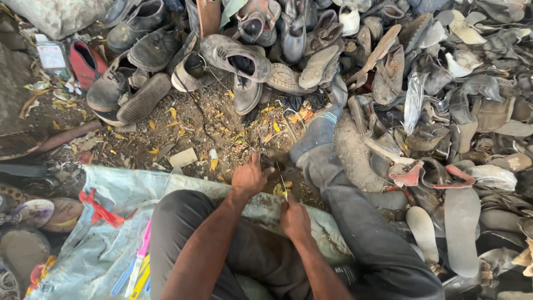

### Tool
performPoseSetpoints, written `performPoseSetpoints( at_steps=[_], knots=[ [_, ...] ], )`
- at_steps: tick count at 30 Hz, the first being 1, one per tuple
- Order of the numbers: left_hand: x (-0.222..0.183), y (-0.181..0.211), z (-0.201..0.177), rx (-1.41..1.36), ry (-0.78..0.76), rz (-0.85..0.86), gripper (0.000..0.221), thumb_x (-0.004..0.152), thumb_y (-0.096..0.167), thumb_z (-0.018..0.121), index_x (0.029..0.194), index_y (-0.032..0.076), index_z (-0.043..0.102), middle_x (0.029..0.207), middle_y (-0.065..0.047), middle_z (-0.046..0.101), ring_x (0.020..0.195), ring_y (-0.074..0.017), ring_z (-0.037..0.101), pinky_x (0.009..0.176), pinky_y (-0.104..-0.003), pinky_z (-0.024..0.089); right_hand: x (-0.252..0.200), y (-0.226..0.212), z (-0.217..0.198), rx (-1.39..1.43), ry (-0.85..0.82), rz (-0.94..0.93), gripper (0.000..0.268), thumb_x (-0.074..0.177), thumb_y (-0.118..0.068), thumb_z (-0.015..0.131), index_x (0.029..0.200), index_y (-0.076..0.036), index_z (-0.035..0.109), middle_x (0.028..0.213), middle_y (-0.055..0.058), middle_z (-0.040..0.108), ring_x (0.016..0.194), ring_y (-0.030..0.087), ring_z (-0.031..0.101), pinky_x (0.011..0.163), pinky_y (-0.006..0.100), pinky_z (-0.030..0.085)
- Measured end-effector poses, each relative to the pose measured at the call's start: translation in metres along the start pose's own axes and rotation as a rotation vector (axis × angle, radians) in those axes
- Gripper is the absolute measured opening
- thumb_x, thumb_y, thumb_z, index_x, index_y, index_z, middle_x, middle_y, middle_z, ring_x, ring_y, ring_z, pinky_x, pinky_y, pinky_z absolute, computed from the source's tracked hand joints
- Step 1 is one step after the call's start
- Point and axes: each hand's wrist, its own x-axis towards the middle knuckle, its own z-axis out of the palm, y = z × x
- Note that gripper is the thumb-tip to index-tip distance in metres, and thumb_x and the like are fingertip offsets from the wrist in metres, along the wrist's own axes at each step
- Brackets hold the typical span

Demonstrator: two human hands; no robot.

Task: The person uses a small blade to trim and scrape various parts of a shoe, handling different used footwear from a large pile and picking up several shoes individually to work on their soles and edges.

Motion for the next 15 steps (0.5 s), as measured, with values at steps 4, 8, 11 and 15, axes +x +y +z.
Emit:
performPoseSetpoints(
  at_steps=[4,8,11,15],
  knots=[
    [-0.001,-0.001,-0.003,-0.061,0.021,-0.043,0.079,0.092,0.052,0.065,0.148,0.004,0.036,0.12,-0.028,0.067,0.103,-0.0456,0.069,0.09,-0.054,0.053,0.001,0.023,0.008,0.479,0.123,-0.236,0.024,0.103,-0.025,0.061,0.108,-0.002,0.069,0.075,0.017,0.062,0.063,0.035,0.058,0.053,0.044,0.045],
    [-0.001,-0.002,-0.003,-0.043,0.011,-0.044,0.08,0.091,0.053,0.067,0.148,0.005,0.036,0.117,-0.028,0.067,0.099,-0.0468,0.069,0.088,-0.055,0.053,-0.013,0.022,-0.001,0.893,-0.259,0.336,0.024,0.101,-0.028,0.059,0.094,-0.008,0.068,0.056,0.0,0.044,0.038,0.012,0.036,0.036,0.033,0.025],
    [0.0,-0.006,0.003,-0.058,-0.016,-0.07,0.075,0.092,0.054,0.066,0.143,0.004,0.041,0.111,-0.026,0.071,0.099,-0.0453,0.07,0.089,-0.054,0.054,-0.009,0.002,-0.009,0.88,-0.248,0.42,0.023,0.1,-0.03,0.06,0.095,-0.01,0.069,0.055,-0.002,0.046,0.036,0.01,0.032,0.034,0.032,0.022],
    [0.002,-0.012,0.006,-0.068,0.002,-0.068,0.074,0.092,0.054,0.066,0.142,0.004,0.044,0.107,-0.024,0.073,0.098,-0.0444,0.07,0.088,-0.053,0.054,-0.016,-0.019,-0.015,1.019,-0.294,0.517,0.017,0.097,-0.03,0.058,0.1,-0.019,0.071,0.054,-0.003,0.044,0.035,0.01,0.029,0.034,0.03,0.02]
  ],
)
